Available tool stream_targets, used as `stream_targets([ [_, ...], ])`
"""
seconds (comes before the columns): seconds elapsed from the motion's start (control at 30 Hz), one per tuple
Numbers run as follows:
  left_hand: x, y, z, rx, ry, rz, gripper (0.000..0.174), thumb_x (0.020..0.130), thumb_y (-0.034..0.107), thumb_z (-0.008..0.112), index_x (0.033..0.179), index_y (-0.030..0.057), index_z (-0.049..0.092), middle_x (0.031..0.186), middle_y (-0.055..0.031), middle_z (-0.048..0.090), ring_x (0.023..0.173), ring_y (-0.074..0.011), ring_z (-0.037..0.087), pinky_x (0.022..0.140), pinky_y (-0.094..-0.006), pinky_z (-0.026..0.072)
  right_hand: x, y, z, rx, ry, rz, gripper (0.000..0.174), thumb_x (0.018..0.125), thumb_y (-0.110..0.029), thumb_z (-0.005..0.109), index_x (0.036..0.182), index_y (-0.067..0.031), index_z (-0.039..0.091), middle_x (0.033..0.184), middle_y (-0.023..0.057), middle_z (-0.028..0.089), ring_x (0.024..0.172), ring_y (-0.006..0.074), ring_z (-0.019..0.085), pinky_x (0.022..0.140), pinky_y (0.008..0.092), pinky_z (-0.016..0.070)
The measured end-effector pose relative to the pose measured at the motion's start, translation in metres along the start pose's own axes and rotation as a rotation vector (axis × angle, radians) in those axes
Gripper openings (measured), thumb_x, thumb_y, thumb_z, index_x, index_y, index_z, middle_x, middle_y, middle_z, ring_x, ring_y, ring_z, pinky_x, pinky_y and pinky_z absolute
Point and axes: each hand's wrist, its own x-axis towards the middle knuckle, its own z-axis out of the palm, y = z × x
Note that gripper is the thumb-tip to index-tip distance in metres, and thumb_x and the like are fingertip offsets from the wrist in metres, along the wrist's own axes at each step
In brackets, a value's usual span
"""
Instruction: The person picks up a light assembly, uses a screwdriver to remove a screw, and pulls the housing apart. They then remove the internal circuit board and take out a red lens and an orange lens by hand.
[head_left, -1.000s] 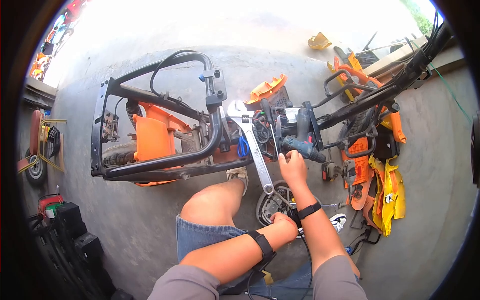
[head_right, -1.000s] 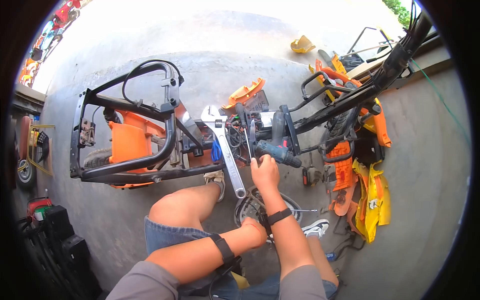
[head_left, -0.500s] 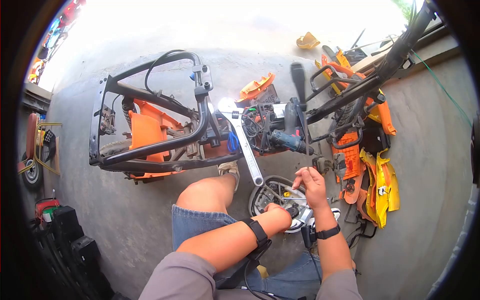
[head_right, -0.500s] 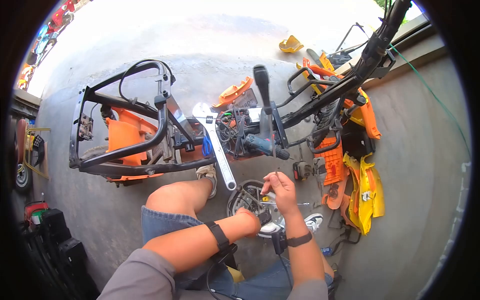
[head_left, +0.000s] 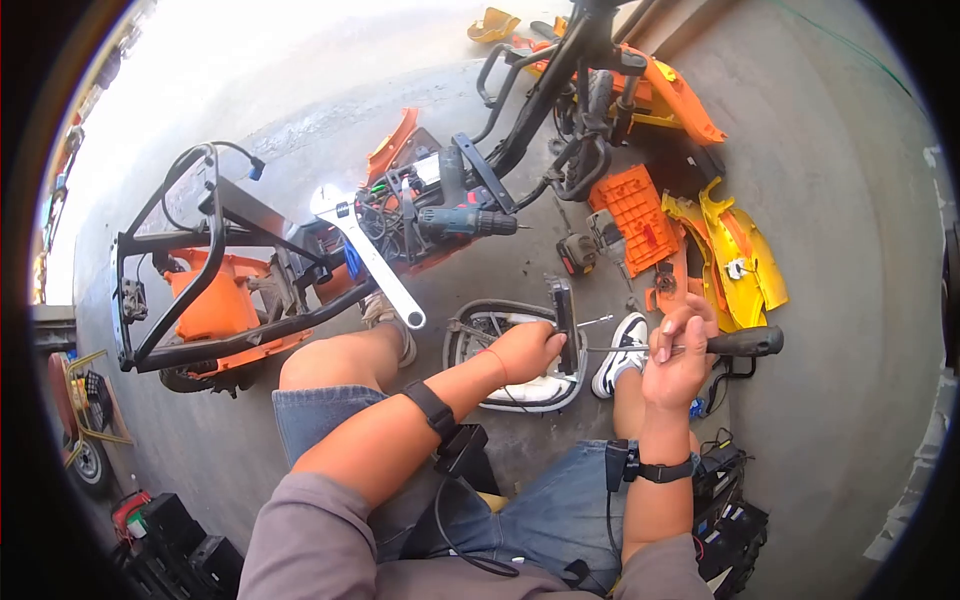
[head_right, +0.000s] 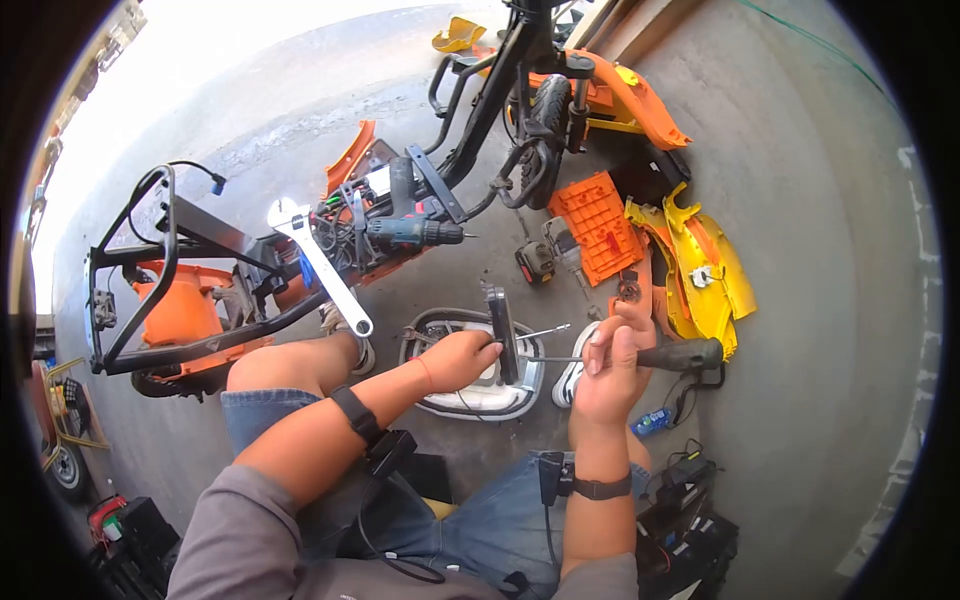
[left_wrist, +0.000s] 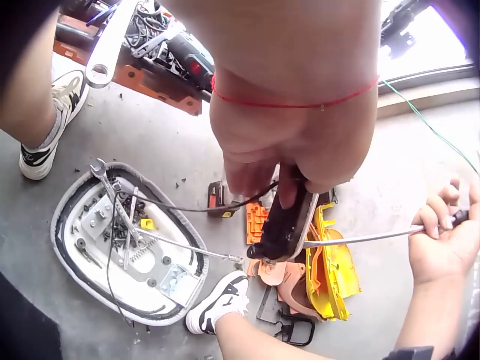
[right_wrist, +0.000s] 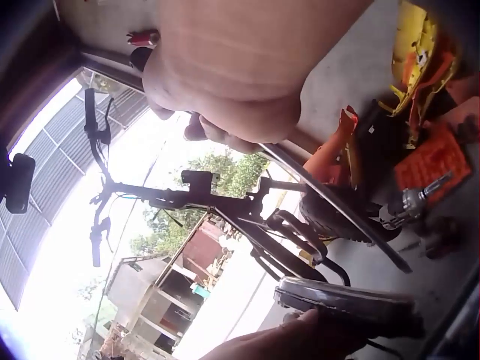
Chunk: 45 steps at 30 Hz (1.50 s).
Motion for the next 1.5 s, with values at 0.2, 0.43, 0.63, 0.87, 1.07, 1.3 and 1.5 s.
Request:
stream_targets([
  [0.2,0.005,0.021,0.005,-0.441,0.049,-0.045,0.035,0.101,0.024,0.053,0.12,-0.0042,0.061,0.11,-0.0104,0.068,0.103,-0.0157,0.061,0.093,-0.0316,0.0469,0.026,-0.051,-0.052,0.453,-0.114,-0.092,0.038,0.102,-0.04,0.045,0.078,-0.0105,0.046,0.054,-0.0004,0.032,0.046,0.0106,0.027,0.045,0.027,0.0247],
  [0.43,0.011,0.03,0.016,-0.598,-0.131,-0.068,0.035,0.101,0.029,0.056,0.114,-0.0037,0.063,0.104,-0.0045,0.066,0.099,-0.0103,0.058,0.091,-0.0279,0.0466,0.02,-0.071,-0.092,0.644,-0.114,-0.179,0.043,0.105,-0.04,0.037,0.071,-0.013,0.042,0.052,-0.0014,0.032,0.046,0.0116,0.026,0.047,0.0282,0.0261],
  [0.63,0.007,0.066,0.032,-0.642,-0.099,-0.034,0.033,0.102,0.03,0.056,0.108,-0.0027,0.063,0.101,-0.0032,0.066,0.097,-0.0095,0.058,0.091,-0.0269,0.0463,0.013,-0.065,-0.09,0.574,0.034,-0.119,0.045,0.107,-0.04,0.033,0.073,-0.0123,0.043,0.053,-0.0022,0.03,0.046,0.0105,0.025,0.045,0.0264,0.0266],
  [0.87,0.011,0.066,0.044,-0.653,-0.053,-0.002,0.03,0.102,0.027,0.055,0.107,-0.0019,0.062,0.102,-0.003,0.066,0.096,-0.0093,0.058,0.089,-0.0263,0.0458,0.008,-0.066,-0.092,0.498,0.158,-0.175,0.044,0.108,-0.038,0.033,0.074,-0.0126,0.044,0.053,-0.0026,0.029,0.045,0.0098,0.025,0.043,0.0254,0.0246],
  [1.07,0.004,0.075,0.051,-0.473,0.1,0.066,0.028,0.101,0.02,0.057,0.114,-0.0044,0.06,0.101,-0.0037,0.065,0.095,-0.0096,0.056,0.086,-0.026,0.0455,-0.011,-0.066,-0.074,0.313,0.104,-0.353,0.037,0.106,-0.037,0.035,0.081,-0.012,0.043,0.054,-0.0008,0.03,0.045,0.0113,0.028,0.046,0.0261,0.0266],
  [1.3,-0.001,0.075,0.047,-0.324,0.179,-0.008,0.027,0.1,0.016,0.055,0.117,-0.0037,0.058,0.098,-0.0084,0.063,0.089,-0.0122,0.055,0.082,-0.0283,0.046,-0.032,-0.055,-0.042,0.074,-0.149,-0.666,0.038,0.103,-0.036,0.049,0.082,-0.0037,0.051,0.057,0.0019,0.044,0.041,0.0143,0.04,0.039,0.0285,0.0302],
  [1.5,0.001,0.076,0.039,-0.188,0.356,0.174,0.026,0.096,0.011,0.055,0.116,-0.0043,0.058,0.107,-0.0195,0.062,0.099,-0.0327,0.061,0.087,-0.0375,0.0472,-0.026,-0.046,-0.034,0.206,-0.119,-0.584,0.035,0.103,-0.03,0.05,0.083,-0.0013,0.051,0.056,0.0042,0.046,0.042,0.0154,0.04,0.039,0.0302,0.03],
])
